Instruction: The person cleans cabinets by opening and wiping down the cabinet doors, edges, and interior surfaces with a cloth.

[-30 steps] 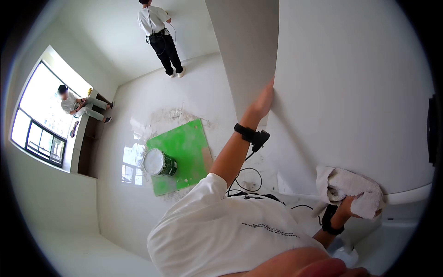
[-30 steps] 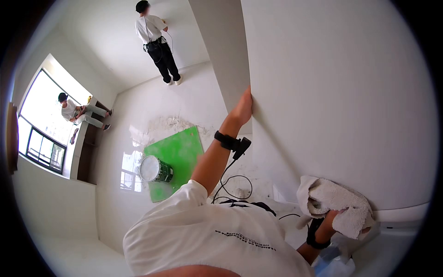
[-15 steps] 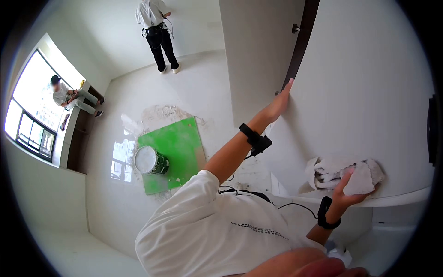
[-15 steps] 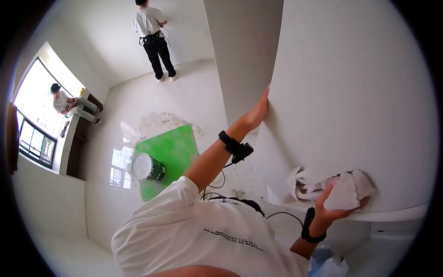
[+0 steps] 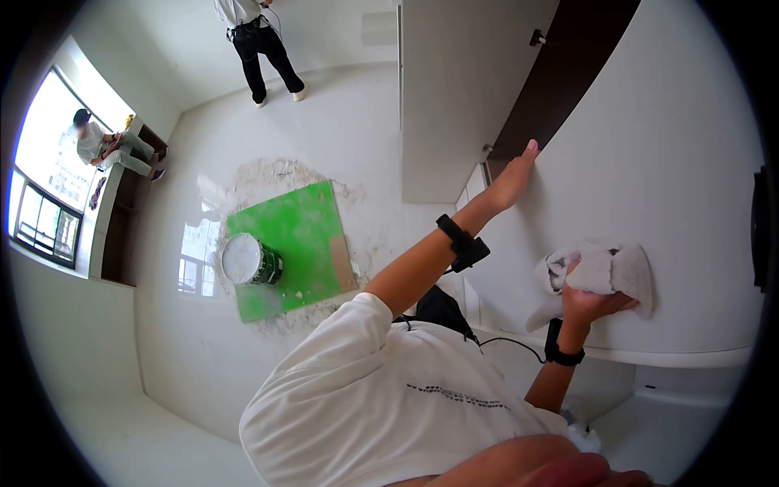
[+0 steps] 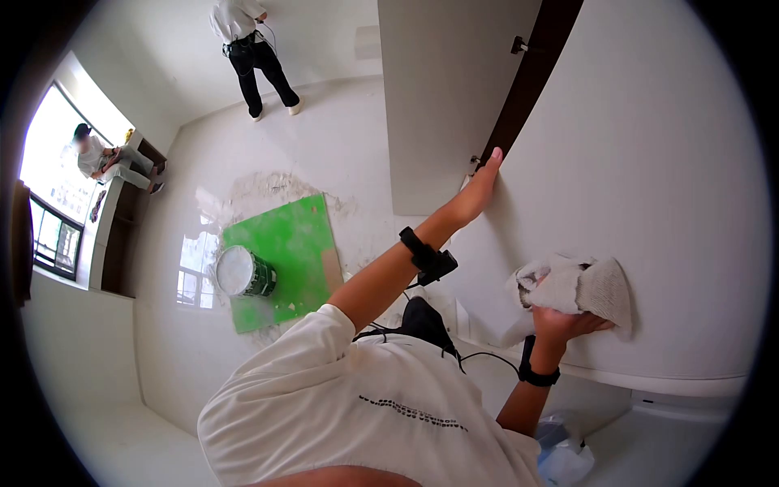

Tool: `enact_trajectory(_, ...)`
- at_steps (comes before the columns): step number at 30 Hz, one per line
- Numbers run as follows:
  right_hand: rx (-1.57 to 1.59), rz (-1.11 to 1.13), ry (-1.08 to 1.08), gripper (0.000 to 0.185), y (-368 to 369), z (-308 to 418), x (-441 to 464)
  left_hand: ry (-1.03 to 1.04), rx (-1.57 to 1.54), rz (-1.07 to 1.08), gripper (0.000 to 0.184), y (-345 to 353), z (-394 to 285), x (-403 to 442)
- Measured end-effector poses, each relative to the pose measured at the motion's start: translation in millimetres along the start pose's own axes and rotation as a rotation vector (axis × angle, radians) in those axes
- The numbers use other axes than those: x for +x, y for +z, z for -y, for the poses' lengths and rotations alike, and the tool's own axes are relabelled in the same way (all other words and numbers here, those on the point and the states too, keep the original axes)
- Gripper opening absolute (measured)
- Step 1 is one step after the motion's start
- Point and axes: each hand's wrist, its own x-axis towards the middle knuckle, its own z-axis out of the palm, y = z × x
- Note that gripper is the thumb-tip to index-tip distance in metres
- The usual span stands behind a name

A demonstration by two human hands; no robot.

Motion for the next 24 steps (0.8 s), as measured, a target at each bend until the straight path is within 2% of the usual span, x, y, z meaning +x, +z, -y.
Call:
enact_trajectory(3, -0.01, 0.093, -0.079, 0.048, 29, -10, -24, -0.072, -0.048, 0.051, 0.082, 0, 17, 3)
enact_trajectory(4, 0.049, 0.116, -0.096, 0.039, 31, -11, -29, -0.12, -0.079, 0.099, 0.083, -3, 25, 5)
enact_trajectory(7, 0.177, 0.46, -0.134, 0.041, 31, 3, -37, -0.144, -0.023, 0.209, 0.085, 0, 40, 6)
enact_trajectory(11, 0.251, 0.565, -0.158, 0.039, 42, 19, -53, -0.154, 0.027, 0.261, 0.084, 5, 43, 0)
enact_trajectory(12, 0.265, 0.547, -0.141, 0.033, 40, 17, -53, -0.135, 0.027, 0.229, 0.084, 10, 58, 6)
enact_trajectory(15, 0.207, 0.428, -0.016, 0.032, 39, 22, -62, -0.068, 0.064, 0.397, 0.084, 6, 70, 11)
enact_trajectory(16, 0.179, 0.43, 0.007, 0.031, 39, 24, -67, -0.195, 0.117, 0.337, 0.082, 9, 66, 7)
enact_trajectory(19, 0.129, 0.461, -0.031, 0.032, 51, 19, -87, -0.092, 0.275, 0.26, 0.079, 5, 106, 21)
enact_trajectory(22, 0.127, 0.531, -0.036, 0.034, 70, 18, -99, -0.003, 0.237, 0.044, 0.063, -27, 122, 45)
enact_trajectory(24, 0.206, 0.648, -0.012, 0.038, 86, 21, -103, 0.123, 0.173, -0.167, 0.041, -62, 116, 63)
